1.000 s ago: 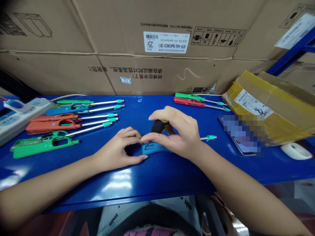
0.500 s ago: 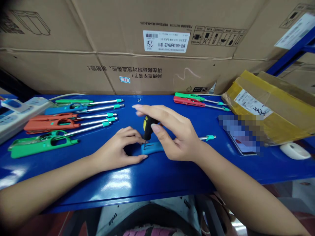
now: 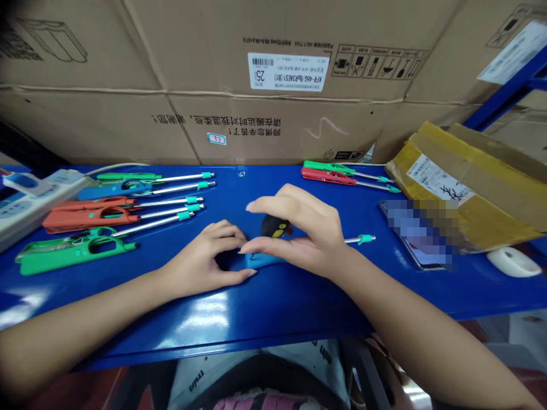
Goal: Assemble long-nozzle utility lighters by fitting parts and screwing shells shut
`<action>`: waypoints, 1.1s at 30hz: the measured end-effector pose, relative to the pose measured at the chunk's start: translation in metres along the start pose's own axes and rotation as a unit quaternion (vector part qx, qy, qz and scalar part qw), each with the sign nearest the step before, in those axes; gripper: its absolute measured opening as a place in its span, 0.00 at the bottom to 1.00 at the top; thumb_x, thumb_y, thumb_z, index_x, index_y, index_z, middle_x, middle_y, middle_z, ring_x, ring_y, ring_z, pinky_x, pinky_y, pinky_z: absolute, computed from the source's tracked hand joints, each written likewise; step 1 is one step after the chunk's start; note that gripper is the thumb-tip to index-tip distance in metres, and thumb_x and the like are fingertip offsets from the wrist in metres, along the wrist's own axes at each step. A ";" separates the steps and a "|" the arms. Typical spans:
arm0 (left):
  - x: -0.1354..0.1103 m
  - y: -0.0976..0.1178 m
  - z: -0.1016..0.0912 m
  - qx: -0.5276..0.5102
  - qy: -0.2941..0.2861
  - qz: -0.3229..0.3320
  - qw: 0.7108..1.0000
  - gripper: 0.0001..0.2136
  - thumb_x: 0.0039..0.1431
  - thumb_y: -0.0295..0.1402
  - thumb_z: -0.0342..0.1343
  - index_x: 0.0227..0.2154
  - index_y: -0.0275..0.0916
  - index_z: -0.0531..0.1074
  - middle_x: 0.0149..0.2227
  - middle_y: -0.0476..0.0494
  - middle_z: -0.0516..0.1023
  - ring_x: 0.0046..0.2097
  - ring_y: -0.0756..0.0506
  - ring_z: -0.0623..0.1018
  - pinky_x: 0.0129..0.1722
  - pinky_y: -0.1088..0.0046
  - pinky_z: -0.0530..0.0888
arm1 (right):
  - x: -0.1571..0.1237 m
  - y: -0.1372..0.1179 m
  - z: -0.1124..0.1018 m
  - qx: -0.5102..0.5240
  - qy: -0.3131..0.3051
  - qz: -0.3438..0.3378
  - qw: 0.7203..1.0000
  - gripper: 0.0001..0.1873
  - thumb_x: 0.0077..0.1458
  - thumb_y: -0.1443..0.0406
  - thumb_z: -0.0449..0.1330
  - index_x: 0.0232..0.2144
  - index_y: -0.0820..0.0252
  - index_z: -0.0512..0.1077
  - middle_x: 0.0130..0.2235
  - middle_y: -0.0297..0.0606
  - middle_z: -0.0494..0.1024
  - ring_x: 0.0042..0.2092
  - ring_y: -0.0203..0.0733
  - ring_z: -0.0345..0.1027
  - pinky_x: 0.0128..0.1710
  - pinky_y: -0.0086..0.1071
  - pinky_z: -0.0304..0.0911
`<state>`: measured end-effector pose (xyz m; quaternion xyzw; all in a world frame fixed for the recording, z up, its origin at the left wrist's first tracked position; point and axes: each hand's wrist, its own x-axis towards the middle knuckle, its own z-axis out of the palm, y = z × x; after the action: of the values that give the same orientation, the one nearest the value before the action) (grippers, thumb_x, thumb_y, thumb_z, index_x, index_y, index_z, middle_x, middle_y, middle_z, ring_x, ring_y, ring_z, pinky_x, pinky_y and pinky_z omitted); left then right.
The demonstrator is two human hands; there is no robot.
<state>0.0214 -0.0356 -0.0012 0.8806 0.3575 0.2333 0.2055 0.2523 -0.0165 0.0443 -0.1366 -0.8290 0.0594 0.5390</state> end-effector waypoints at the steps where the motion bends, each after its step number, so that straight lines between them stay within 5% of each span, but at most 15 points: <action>1: 0.000 0.000 0.000 0.000 -0.002 -0.001 1.000 0.15 0.56 0.43 0.66 0.43 0.43 0.79 0.40 0.46 0.78 0.42 0.43 0.73 0.46 0.62 0.68 | 0.001 0.000 -0.001 -0.004 -0.003 0.001 1.000 0.18 0.60 0.59 0.64 0.51 0.54 0.76 0.35 0.38 0.80 0.32 0.41 0.71 0.32 0.37 0.71; 5: 0.000 -0.001 0.000 0.002 -0.001 0.002 1.000 0.15 0.56 0.44 0.66 0.43 0.42 0.79 0.41 0.45 0.79 0.42 0.43 0.74 0.47 0.62 0.68 | 0.002 -0.005 -0.004 0.031 -0.071 0.058 0.995 0.21 0.68 0.60 0.52 0.60 0.56 0.69 0.48 0.45 0.80 0.40 0.46 0.76 0.42 0.45 0.73; 11: 0.000 -0.002 0.000 0.003 0.003 0.004 1.000 0.15 0.56 0.44 0.66 0.42 0.42 0.78 0.39 0.46 0.78 0.41 0.43 0.73 0.46 0.62 0.68 | 0.000 0.001 0.002 -0.016 0.013 0.001 1.000 0.23 0.58 0.60 0.67 0.56 0.50 0.72 0.40 0.38 0.82 0.34 0.44 0.73 0.36 0.40 0.73; 16: -0.001 -0.002 0.001 0.005 0.005 0.004 1.000 0.15 0.56 0.45 0.65 0.42 0.43 0.78 0.40 0.45 0.79 0.42 0.42 0.73 0.46 0.62 0.68 | 0.002 -0.002 0.002 0.023 -0.081 0.041 0.996 0.24 0.68 0.64 0.51 0.65 0.55 0.63 0.54 0.46 0.78 0.44 0.46 0.76 0.43 0.45 0.74; 21: -0.001 -0.002 0.002 0.005 0.007 0.007 1.000 0.15 0.56 0.44 0.65 0.42 0.43 0.78 0.39 0.46 0.78 0.41 0.43 0.73 0.45 0.62 0.68 | 0.002 -0.004 0.003 -0.020 -0.019 0.003 1.000 0.23 0.59 0.60 0.65 0.57 0.51 0.71 0.43 0.40 0.82 0.40 0.45 0.75 0.40 0.42 0.74; 27: 0.000 -0.001 0.002 0.009 0.010 0.006 1.000 0.15 0.56 0.45 0.65 0.42 0.43 0.78 0.40 0.46 0.78 0.42 0.42 0.73 0.46 0.62 0.68 | 0.000 -0.005 0.004 0.058 -0.075 0.090 0.991 0.22 0.67 0.63 0.54 0.62 0.53 0.65 0.53 0.45 0.78 0.45 0.46 0.76 0.44 0.44 0.75; 31: 0.000 -0.001 0.002 0.004 0.003 0.004 1.000 0.13 0.57 0.44 0.65 0.41 0.42 0.78 0.39 0.46 0.78 0.41 0.43 0.73 0.45 0.62 0.68 | 0.001 -0.005 0.004 0.015 -0.018 0.023 0.999 0.22 0.57 0.60 0.68 0.54 0.52 0.72 0.40 0.39 0.81 0.38 0.45 0.75 0.36 0.40 0.74; 33: 0.000 -0.001 0.002 0.002 0.004 0.005 1.000 0.13 0.57 0.44 0.65 0.40 0.42 0.78 0.38 0.47 0.78 0.42 0.43 0.73 0.46 0.62 0.68 | 0.002 -0.007 0.003 0.014 -0.032 0.013 0.999 0.22 0.60 0.59 0.65 0.55 0.54 0.71 0.45 0.42 0.81 0.41 0.46 0.75 0.39 0.42 0.75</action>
<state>0.0219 -0.0358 -0.0032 0.8819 0.3548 0.2366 0.2009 0.2482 -0.0224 0.0465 -0.1381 -0.8431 0.0827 0.5131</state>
